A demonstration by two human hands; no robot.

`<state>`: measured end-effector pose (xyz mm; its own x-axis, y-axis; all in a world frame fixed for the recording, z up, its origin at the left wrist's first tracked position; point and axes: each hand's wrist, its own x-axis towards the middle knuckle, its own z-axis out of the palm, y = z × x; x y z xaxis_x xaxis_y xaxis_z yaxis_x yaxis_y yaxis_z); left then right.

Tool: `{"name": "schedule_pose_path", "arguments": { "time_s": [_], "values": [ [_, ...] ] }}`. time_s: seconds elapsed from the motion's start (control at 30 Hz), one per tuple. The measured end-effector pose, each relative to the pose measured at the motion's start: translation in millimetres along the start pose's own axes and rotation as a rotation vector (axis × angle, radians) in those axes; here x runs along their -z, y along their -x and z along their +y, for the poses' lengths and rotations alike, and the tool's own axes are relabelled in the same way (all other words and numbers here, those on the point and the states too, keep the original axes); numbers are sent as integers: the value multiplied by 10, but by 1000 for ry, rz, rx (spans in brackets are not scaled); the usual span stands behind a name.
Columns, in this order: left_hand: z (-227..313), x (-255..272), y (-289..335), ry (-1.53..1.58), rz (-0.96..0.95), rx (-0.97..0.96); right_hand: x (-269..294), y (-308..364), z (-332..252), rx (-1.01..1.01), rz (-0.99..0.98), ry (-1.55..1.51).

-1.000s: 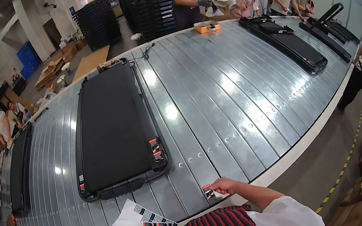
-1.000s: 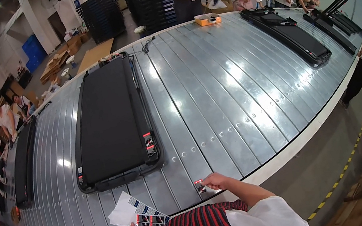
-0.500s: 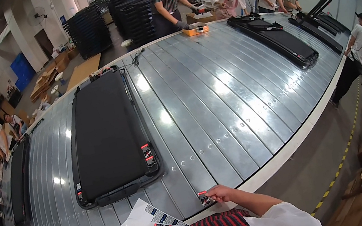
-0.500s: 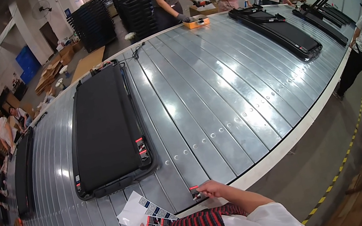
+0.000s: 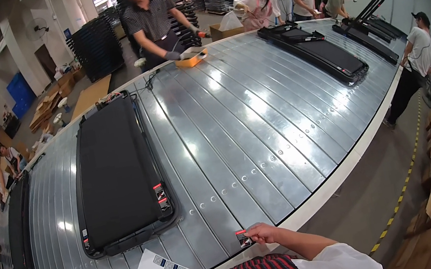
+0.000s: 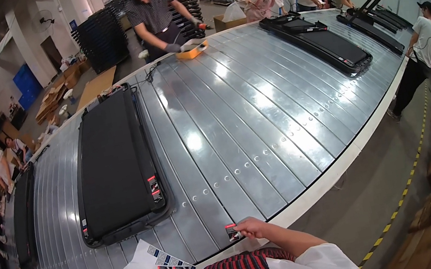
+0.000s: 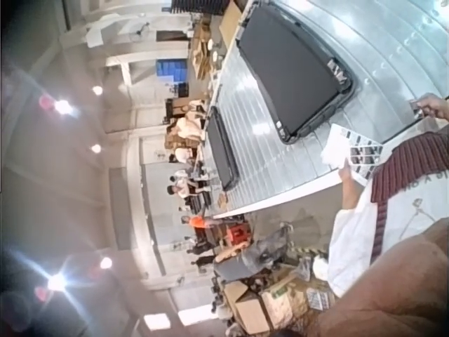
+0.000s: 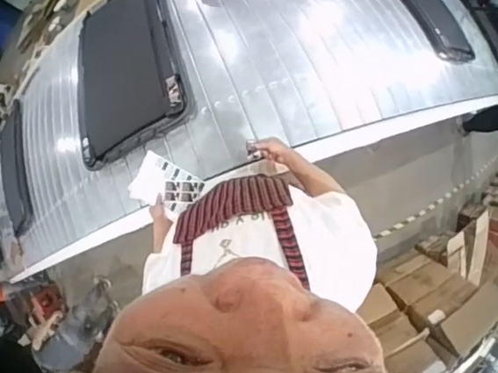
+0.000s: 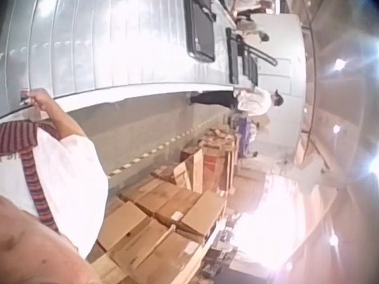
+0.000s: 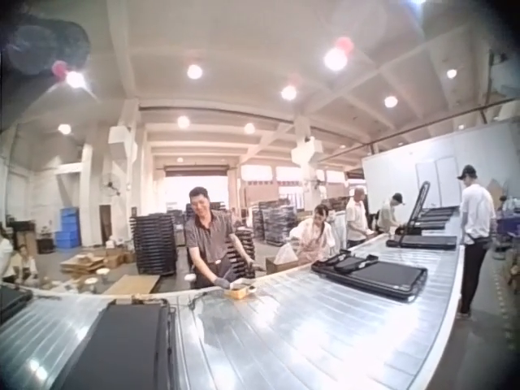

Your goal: Applying warning and informational stickers to treadmills on a factory assembly line.

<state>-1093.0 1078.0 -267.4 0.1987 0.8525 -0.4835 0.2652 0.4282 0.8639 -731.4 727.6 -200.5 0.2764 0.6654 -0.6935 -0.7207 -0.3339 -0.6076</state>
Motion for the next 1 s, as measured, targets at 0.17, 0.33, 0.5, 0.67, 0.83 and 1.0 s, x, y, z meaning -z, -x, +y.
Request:
{"name": "schedule_pose_path", "arguments": {
  "time_s": [0.17,0.33,0.5,0.67,0.83,1.0],
  "values": [
    [-24,53,-112,121,-4,-105,134,76,-14,56,-41,-28],
    [-101,82,-216,70,74,-75,124,210,11,112,-14,-62],
    [-5,135,-218,-401,183,-273,-73,377,274,143,88,-98],
    [-68,169,-200,-649,301,-84,-255,554,676,95,126,-103],
    [-206,283,-401,-54,2,-290,-286,703,822,88,152,-188],
    [-213,-46,-287,90,-42,-114,-157,829,777,153,159,-198]
  ]
}}
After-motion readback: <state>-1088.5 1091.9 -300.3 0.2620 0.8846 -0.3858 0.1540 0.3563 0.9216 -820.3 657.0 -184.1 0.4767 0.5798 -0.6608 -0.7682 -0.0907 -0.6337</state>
